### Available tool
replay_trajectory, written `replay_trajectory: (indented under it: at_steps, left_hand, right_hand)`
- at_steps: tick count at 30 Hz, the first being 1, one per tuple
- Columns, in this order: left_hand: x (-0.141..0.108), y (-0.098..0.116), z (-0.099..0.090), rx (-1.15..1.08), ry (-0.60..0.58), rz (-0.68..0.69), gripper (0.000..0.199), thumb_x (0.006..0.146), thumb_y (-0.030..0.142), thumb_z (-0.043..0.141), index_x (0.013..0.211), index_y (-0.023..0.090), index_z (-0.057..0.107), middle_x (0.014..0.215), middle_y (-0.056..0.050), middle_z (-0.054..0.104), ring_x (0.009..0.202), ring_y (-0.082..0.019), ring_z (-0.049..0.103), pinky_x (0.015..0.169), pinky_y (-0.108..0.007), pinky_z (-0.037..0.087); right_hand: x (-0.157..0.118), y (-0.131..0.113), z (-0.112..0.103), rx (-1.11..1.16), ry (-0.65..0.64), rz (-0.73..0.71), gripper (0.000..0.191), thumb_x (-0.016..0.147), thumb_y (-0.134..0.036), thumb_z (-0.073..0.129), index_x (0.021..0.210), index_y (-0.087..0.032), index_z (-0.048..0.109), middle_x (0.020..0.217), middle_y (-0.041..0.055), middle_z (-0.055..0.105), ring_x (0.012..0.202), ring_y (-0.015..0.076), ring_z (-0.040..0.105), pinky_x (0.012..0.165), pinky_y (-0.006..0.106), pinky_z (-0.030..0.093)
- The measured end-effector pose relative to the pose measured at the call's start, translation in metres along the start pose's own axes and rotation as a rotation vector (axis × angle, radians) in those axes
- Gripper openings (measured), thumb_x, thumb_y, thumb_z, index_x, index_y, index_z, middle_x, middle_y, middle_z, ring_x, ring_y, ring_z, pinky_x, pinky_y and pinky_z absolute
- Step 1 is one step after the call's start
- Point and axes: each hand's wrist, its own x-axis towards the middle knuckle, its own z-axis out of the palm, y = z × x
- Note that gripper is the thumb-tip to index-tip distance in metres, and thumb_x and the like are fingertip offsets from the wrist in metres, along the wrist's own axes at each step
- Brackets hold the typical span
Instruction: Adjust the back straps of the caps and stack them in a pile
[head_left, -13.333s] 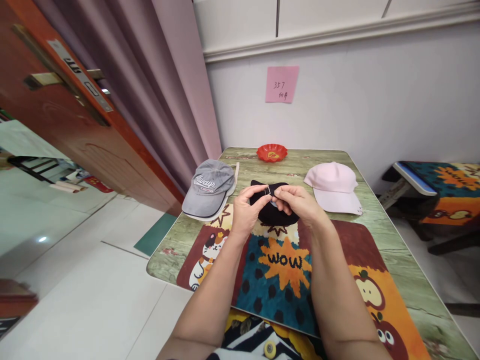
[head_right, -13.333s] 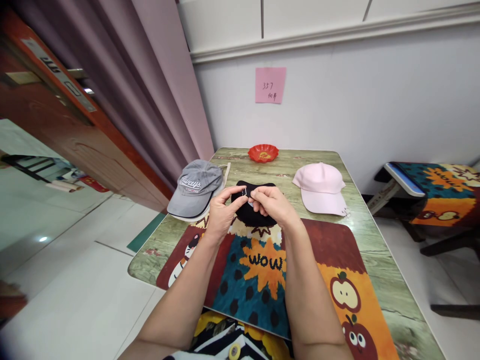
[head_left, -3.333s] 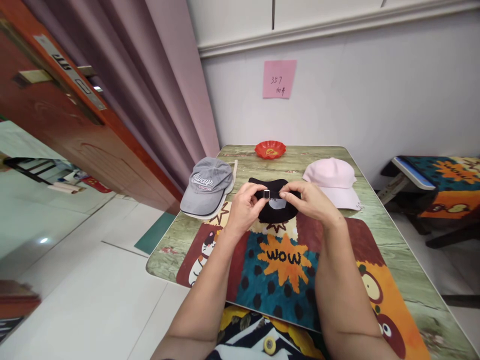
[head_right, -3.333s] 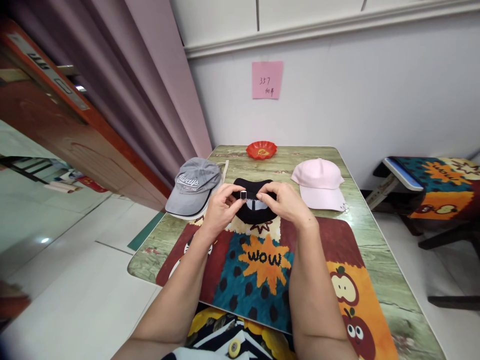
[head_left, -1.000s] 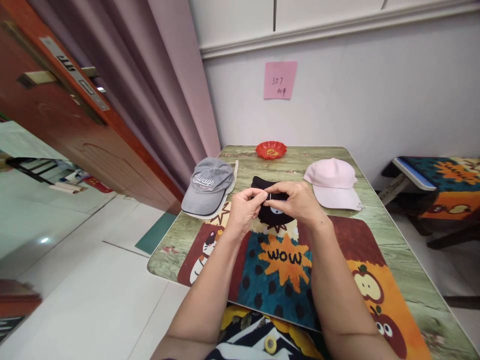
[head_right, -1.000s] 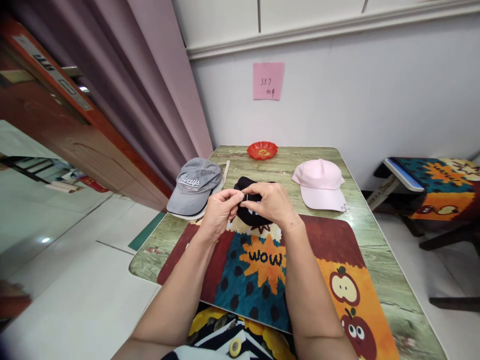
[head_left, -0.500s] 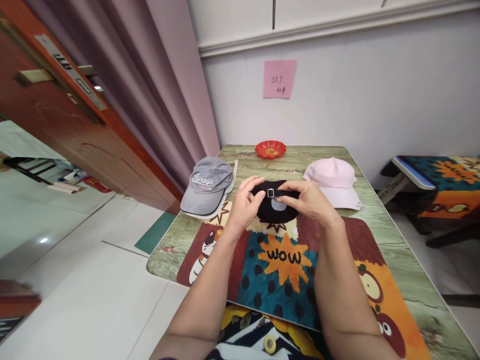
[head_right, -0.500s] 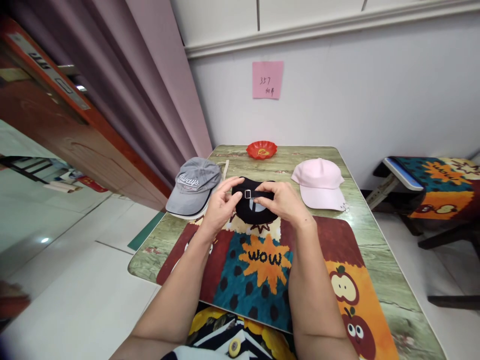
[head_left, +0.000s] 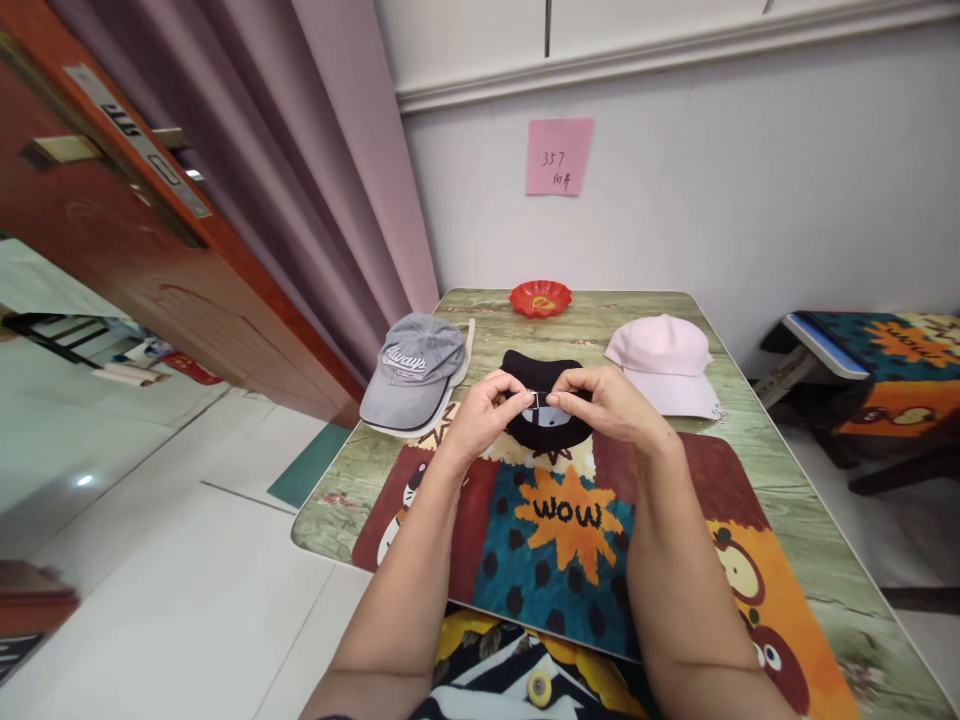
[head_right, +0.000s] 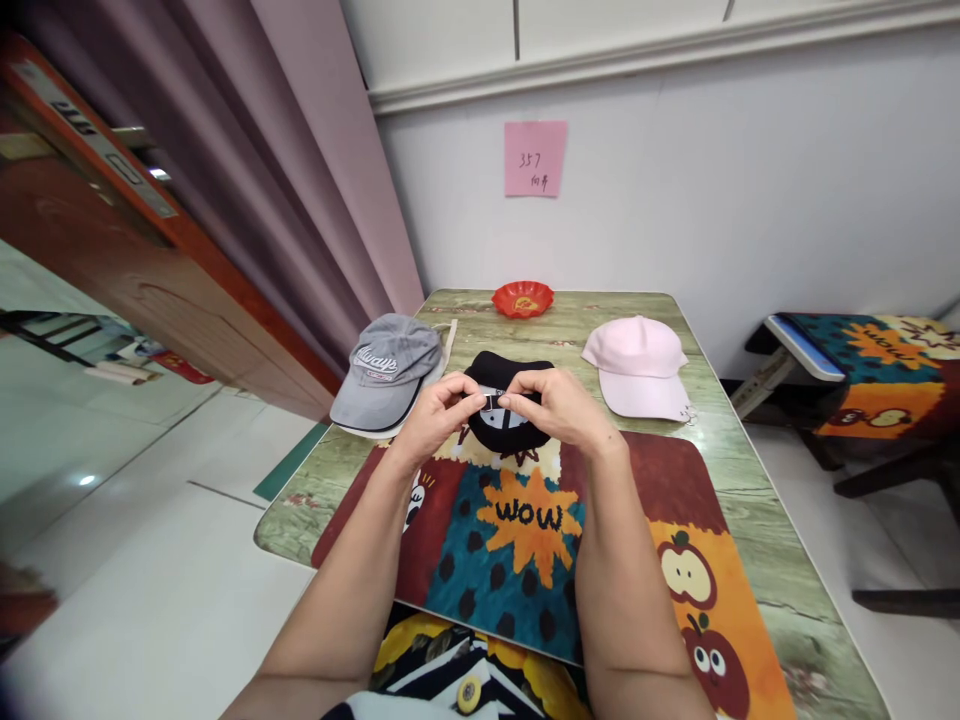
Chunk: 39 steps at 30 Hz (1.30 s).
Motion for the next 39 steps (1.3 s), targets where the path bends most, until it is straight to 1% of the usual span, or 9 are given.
replay_trajectory:
  at_steps: [7, 14, 19, 22, 25, 29, 33, 36, 39]
  left_hand:
    - [-0.001, -0.004, -0.004, 0.012, -0.001, -0.012, 0.033, 0.088, 0.048, 0.065, 0.073, 0.018, 0.064, 0.082, -0.002, 0.057, 0.075, -0.015, 0.055, 0.068, -0.027, 0.047]
    - [0.002, -0.005, -0.008, 0.059, -0.086, 0.067, 0.026, 0.092, 0.043, 0.061, 0.099, 0.022, 0.076, 0.094, -0.005, 0.065, 0.089, -0.018, 0.06, 0.082, -0.029, 0.047]
    - [0.005, -0.012, -0.005, 0.069, 0.006, 0.084, 0.025, 0.089, 0.041, 0.066, 0.079, 0.019, 0.072, 0.085, -0.004, 0.062, 0.085, -0.017, 0.06, 0.08, -0.029, 0.047]
    - [0.004, -0.011, -0.007, 0.049, 0.072, 0.053, 0.023, 0.088, 0.042, 0.067, 0.091, 0.02, 0.074, 0.091, -0.004, 0.065, 0.076, -0.014, 0.057, 0.073, -0.026, 0.046]
    - [0.004, -0.015, -0.015, -0.067, 0.258, -0.067, 0.034, 0.089, 0.047, 0.065, 0.112, 0.022, 0.071, 0.081, -0.001, 0.063, 0.059, -0.01, 0.049, 0.058, -0.023, 0.041]
    - [0.005, -0.032, -0.026, 0.027, 0.436, -0.137, 0.031, 0.091, 0.04, 0.059, 0.113, 0.02, 0.069, 0.077, -0.001, 0.063, 0.057, -0.011, 0.051, 0.059, -0.023, 0.045]
    - [0.004, -0.044, -0.031, 0.312, 0.228, -0.012, 0.049, 0.081, 0.012, 0.049, 0.127, 0.021, 0.064, 0.134, -0.011, 0.059, 0.101, -0.019, 0.065, 0.091, -0.034, 0.054]
    - [0.002, -0.041, -0.032, 0.335, 0.05, 0.003, 0.06, 0.075, 0.009, 0.048, 0.131, 0.023, 0.063, 0.154, -0.01, 0.044, 0.141, -0.027, 0.044, 0.113, -0.043, 0.042]
    - [0.0, -0.035, -0.035, 0.28, -0.04, 0.008, 0.06, 0.08, 0.019, 0.054, 0.14, 0.026, 0.057, 0.163, -0.008, 0.035, 0.152, -0.031, 0.029, 0.122, -0.048, 0.03]
  right_hand:
    - [-0.001, 0.001, 0.0, -0.033, -0.028, 0.008, 0.035, 0.091, -0.048, 0.063, 0.073, -0.019, 0.066, 0.065, -0.0018, 0.059, 0.061, 0.0121, 0.047, 0.057, 0.026, 0.033]
    - [0.0, 0.0, -0.001, -0.009, 0.015, 0.029, 0.032, 0.092, -0.048, 0.06, 0.083, -0.02, 0.073, 0.08, 0.0022, 0.072, 0.073, 0.0175, 0.061, 0.066, 0.028, 0.043]
    - [0.003, -0.002, 0.004, -0.069, 0.045, 0.048, 0.035, 0.092, -0.047, 0.06, 0.073, -0.02, 0.07, 0.07, 0.0008, 0.07, 0.065, 0.0162, 0.06, 0.062, 0.028, 0.044]
    - [0.004, 0.001, 0.002, -0.02, 0.131, -0.002, 0.026, 0.094, -0.043, 0.06, 0.091, -0.022, 0.076, 0.091, 0.0028, 0.077, 0.084, 0.0198, 0.069, 0.077, 0.03, 0.051]
    - [0.001, 0.015, -0.007, 0.04, 0.309, -0.027, 0.03, 0.098, -0.041, 0.055, 0.109, -0.023, 0.075, 0.113, 0.006, 0.076, 0.107, 0.0234, 0.069, 0.094, 0.035, 0.052]
    - [-0.011, 0.051, -0.023, -0.097, 0.494, 0.126, 0.029, 0.096, -0.038, 0.054, 0.107, -0.022, 0.076, 0.109, 0.0084, 0.077, 0.105, 0.0271, 0.071, 0.096, 0.043, 0.053]
    - [-0.021, 0.072, -0.032, -0.257, 0.318, 0.29, 0.03, 0.087, -0.029, 0.062, 0.113, -0.023, 0.075, 0.114, 0.0093, 0.076, 0.103, 0.0305, 0.071, 0.095, 0.048, 0.053]
    - [-0.024, 0.064, -0.035, -0.175, 0.174, 0.263, 0.04, 0.084, -0.03, 0.064, 0.123, -0.023, 0.07, 0.127, 0.0099, 0.072, 0.114, 0.0309, 0.067, 0.096, 0.047, 0.053]
    - [-0.023, 0.046, -0.036, -0.073, 0.125, 0.133, 0.045, 0.084, -0.033, 0.067, 0.128, -0.026, 0.067, 0.137, 0.0067, 0.066, 0.13, 0.0299, 0.058, 0.109, 0.047, 0.046]
